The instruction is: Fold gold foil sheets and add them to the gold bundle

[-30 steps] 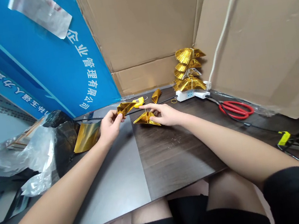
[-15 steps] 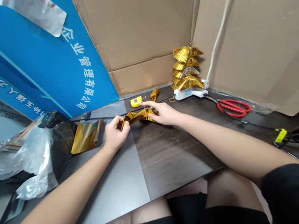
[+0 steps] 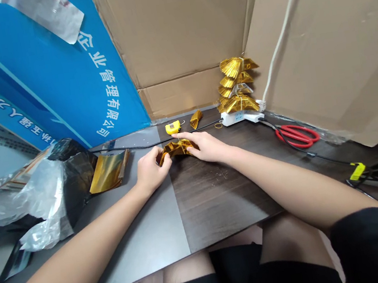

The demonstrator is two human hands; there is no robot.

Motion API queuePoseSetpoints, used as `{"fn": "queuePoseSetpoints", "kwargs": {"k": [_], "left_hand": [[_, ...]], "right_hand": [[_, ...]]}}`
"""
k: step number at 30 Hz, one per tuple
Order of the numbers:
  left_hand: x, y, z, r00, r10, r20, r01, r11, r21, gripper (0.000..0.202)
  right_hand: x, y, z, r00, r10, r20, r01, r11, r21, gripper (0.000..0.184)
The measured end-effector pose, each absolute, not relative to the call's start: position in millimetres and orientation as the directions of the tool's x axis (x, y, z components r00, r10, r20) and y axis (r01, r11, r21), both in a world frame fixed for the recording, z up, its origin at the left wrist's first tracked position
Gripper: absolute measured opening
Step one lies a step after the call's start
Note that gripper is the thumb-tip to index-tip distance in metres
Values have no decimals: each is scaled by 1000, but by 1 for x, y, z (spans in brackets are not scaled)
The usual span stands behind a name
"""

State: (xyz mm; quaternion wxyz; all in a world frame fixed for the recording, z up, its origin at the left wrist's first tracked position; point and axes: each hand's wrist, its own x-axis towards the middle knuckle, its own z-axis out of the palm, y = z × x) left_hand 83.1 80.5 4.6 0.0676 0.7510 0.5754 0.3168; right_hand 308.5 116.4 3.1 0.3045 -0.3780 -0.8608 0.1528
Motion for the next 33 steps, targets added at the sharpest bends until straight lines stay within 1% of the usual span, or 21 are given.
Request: {"fn": "queuePoseSetpoints", "kwargs": {"k": [4,8,13,18,22,25,30,33], "left_hand": [[81,82,3,206,913,351,829,-354,432,22],[80,84,1,217,917,336,827,-355,435,25],[78,88,1,248,915,319,818,-373,437,20],[77,88,4,266,919,292,819,-375,434,17],[79,87,4,276,917,287,833,-377,405,17],[80,87,3,295,914,279,851,-384,358,19],[80,87,-1,386,856,345,860,-469,202,26],[81,86,-3,413,844,341,865,-481,142,26]], "right_hand": [[310,119,2,-541,746,388,596,666,-448,62],[311,121,1,-567,724,393,605,689,-399,62],[314,124,-2,-576,719,389,625,694,-357,63],[317,128,-3,-641,676,364,603,737,-306,64],[318,128,-3,-668,658,347,583,753,-304,69],[317,127,-4,-669,654,353,573,757,-315,69],[315,126,-6,-672,648,359,566,762,-315,70],[312,125,-8,-668,642,376,560,767,-314,67]]}}
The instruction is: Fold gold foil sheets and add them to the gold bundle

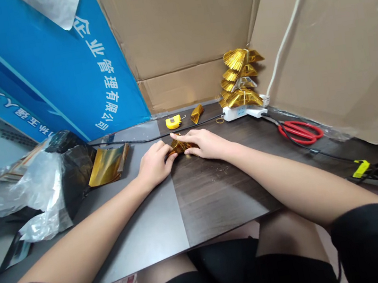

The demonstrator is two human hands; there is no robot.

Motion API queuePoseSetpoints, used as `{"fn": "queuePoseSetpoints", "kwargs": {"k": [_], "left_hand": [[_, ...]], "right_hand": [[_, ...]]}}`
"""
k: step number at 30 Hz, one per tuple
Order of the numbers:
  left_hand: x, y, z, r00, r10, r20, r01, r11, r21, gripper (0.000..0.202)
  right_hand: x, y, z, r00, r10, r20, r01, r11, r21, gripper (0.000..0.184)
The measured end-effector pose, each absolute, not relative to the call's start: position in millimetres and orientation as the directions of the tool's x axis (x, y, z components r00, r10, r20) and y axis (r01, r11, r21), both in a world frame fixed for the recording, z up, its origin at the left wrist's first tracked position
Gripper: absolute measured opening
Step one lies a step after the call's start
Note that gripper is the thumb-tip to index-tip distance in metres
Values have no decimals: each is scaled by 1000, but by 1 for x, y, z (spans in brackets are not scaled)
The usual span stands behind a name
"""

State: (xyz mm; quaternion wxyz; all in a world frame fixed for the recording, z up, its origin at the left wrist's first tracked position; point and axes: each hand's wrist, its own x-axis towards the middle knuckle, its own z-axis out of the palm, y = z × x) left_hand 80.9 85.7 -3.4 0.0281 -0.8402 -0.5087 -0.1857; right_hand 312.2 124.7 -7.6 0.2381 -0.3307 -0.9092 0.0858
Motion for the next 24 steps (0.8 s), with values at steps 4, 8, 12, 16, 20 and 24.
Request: {"fn": "queuePoseSetpoints", "kwargs": {"k": [4,8,12,16,20,24], "left_hand": [[82,85,-4,394,861,322,881,-454,133,26],[81,85,-3,370,870,327,876,-444,190,23],[79,87,-2,358,855,375,845,-468,259,23],[80,88,-3,337,851,403,837,-467,285,21],[81,88,-4,304,867,396,837,-441,324,19],[82,88,-5,312,859,405,834,-452,317,19]], "right_hand": [[308,122,-10,-663,620,420,538,784,-309,63],[308,121,-9,-649,621,439,543,783,-305,62],[309,121,-7,-639,634,435,556,772,-308,65],[308,120,-7,-643,631,433,555,774,-304,67],[305,119,-9,-641,624,447,544,780,-309,66],[303,117,-11,-619,639,457,553,768,-323,62]]}}
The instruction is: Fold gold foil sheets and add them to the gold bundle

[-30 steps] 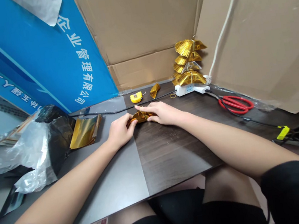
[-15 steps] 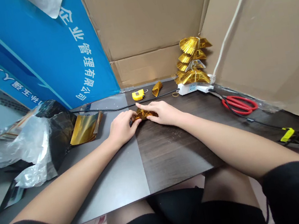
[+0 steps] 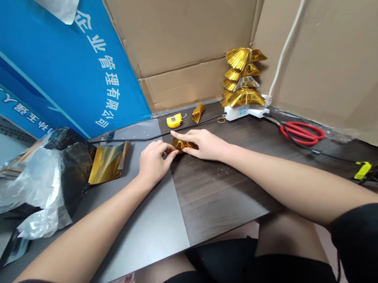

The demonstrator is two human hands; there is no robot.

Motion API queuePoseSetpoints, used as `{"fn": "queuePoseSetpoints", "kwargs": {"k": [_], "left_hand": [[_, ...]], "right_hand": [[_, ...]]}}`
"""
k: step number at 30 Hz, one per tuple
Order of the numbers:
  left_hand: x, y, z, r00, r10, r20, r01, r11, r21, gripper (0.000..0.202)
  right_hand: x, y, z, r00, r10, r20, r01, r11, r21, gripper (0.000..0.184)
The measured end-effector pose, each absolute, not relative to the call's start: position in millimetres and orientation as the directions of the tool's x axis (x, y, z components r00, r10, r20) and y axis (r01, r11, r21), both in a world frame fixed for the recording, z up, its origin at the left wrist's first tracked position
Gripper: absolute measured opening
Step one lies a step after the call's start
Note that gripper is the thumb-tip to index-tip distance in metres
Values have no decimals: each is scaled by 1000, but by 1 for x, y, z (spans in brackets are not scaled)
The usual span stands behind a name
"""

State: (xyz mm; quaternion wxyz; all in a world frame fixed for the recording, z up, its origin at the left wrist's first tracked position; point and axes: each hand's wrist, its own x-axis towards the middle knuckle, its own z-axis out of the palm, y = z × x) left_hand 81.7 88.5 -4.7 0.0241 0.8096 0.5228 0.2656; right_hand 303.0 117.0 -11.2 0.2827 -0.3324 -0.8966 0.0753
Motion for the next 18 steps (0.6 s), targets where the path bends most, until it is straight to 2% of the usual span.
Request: {"fn": "queuePoseSetpoints", "kwargs": {"k": [5,11,13,18], "left_hand": [[81,89,-2,322,872,368,832,-446,330,18],[86,76,2,361,853,377,866,-457,204,26],[88,73,4,320,889,329,882,-406,239,24],[91,75,6,221,939,265,846,-320,428,16]], "right_hand": [[302,121,-20,-613,627,480,562,773,-293,71],[301,129,-31,-583,618,528,579,771,-265,76],[302,130,-32,-590,608,531,563,781,-270,76],[303,130,-32,-596,602,531,539,790,-291,77]]}}
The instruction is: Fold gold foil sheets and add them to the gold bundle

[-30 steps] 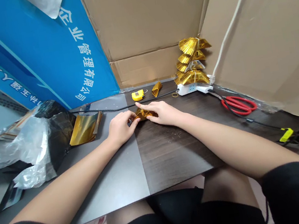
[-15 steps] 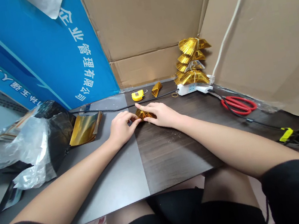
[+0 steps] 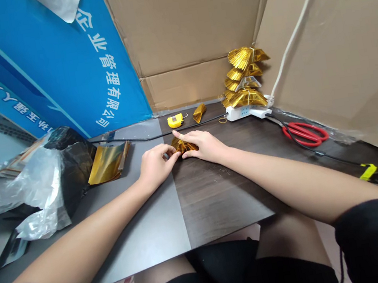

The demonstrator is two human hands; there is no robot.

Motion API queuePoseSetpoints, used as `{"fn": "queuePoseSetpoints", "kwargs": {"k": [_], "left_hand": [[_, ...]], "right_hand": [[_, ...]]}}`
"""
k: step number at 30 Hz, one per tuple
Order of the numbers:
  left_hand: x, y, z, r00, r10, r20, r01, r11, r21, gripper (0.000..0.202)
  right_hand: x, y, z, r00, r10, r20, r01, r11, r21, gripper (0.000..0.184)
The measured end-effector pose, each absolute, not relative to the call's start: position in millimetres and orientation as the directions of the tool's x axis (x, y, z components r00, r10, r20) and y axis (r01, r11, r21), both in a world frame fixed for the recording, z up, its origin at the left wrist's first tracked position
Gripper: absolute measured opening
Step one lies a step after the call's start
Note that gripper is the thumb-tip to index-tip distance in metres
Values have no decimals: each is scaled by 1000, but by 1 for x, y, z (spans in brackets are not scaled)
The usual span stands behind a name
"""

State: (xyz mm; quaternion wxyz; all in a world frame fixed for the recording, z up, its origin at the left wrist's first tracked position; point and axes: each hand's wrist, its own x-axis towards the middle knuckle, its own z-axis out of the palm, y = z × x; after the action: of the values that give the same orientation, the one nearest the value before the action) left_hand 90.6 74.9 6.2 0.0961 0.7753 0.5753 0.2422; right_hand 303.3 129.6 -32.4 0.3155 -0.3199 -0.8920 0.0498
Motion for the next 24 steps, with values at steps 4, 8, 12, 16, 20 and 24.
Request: {"fn": "queuePoseSetpoints", "kwargs": {"k": [4,8,12,16,20,24], "left_hand": [[89,79,6,189,953,235,819,-285,498,13],[89,81,5,198,955,221,805,-287,519,12],[89,83,4,240,949,205,798,-313,515,14],[89,85,3,245,943,224,804,-327,497,15],[89,87,1,266,935,234,786,-351,509,16],[90,87,2,272,932,240,799,-358,483,17]], "right_hand": [[301,127,-31,-590,602,538,526,792,-309,70],[301,125,-28,-627,572,528,495,817,-297,66],[305,129,-27,-689,533,492,442,846,-298,61],[309,132,-27,-709,502,495,398,865,-306,61],[308,132,-30,-707,510,490,386,859,-338,71],[305,131,-33,-706,514,487,387,856,-342,71]]}}
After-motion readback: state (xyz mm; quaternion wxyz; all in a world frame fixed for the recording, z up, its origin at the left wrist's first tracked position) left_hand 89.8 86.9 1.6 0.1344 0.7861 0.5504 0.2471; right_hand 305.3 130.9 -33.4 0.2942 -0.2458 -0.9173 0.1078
